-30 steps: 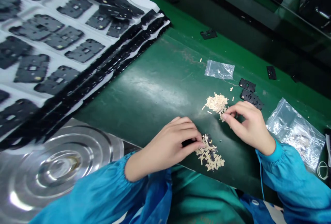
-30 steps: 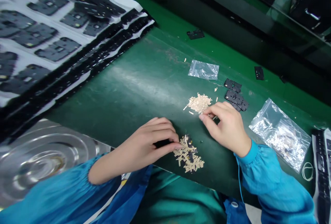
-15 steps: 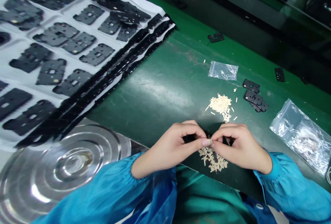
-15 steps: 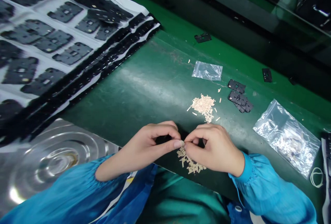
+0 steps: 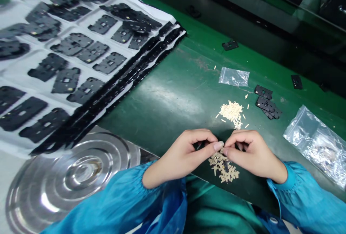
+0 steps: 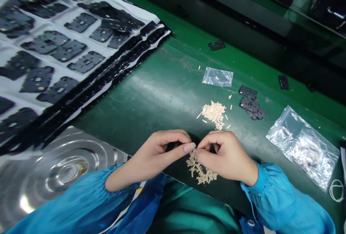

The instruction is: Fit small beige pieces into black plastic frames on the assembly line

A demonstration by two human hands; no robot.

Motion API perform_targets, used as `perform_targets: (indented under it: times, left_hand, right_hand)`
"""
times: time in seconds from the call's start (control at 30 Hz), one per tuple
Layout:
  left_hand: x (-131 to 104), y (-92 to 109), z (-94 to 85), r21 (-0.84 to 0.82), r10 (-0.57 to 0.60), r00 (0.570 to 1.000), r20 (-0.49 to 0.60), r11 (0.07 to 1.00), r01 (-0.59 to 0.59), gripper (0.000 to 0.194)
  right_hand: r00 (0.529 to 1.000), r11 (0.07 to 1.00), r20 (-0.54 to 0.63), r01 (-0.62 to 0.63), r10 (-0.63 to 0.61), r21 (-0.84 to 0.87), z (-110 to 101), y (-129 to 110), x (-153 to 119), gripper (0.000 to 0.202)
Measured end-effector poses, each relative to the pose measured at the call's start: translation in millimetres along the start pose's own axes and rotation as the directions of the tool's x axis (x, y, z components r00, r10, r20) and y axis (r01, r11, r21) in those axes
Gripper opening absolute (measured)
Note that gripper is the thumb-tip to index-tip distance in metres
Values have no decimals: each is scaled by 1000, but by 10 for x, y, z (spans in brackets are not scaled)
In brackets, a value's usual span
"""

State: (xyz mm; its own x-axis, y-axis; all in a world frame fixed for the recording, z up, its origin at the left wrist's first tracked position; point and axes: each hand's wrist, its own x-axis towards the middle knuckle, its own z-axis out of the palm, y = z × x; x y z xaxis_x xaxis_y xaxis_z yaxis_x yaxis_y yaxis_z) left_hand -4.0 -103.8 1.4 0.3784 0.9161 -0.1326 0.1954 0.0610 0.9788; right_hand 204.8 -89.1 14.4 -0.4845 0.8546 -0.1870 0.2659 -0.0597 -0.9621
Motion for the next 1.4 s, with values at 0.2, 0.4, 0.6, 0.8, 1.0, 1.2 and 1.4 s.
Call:
perform_targets:
  times: [0.2, 0.4, 0.6, 0.8, 1.0, 1.2, 1.4]
  left_hand:
    - [176, 119, -27, 64, 84, 996, -5, 994, -84, 19]
    - [396, 324, -76, 94, 100, 993, 61, 990, -105, 15]
    - [527, 418, -103, 84, 122, 964, 235, 986, -145, 16]
    - [486, 391, 2, 299, 285, 957, -59, 919, -255, 12]
    - [456, 457, 35, 292, 284, 955, 83, 909, -296, 22]
    - [426, 470, -14, 376, 341, 938, -64, 879, -294, 14]
    - [424, 431, 37, 387, 303, 951, 58, 871, -301, 19]
  right_hand:
    - [993, 999, -109, 35, -36, -6, -124, -52, 13, 10]
    - [976, 988, -188, 88, -111, -130, -285, -137, 32, 13]
    - [981, 995, -184, 45, -61, -94, -388, -182, 27, 12]
    - [951, 961, -243, 131, -192, -245, -399, -165, 9, 15]
    - [912, 884, -210, 249, -352, -396, -350, -196, -14, 16]
    - [898, 866, -257, 215, -357, -451, -355, -176, -15, 15]
    - [893, 862, -263, 217, -365, -458, -335, -171, -19, 14]
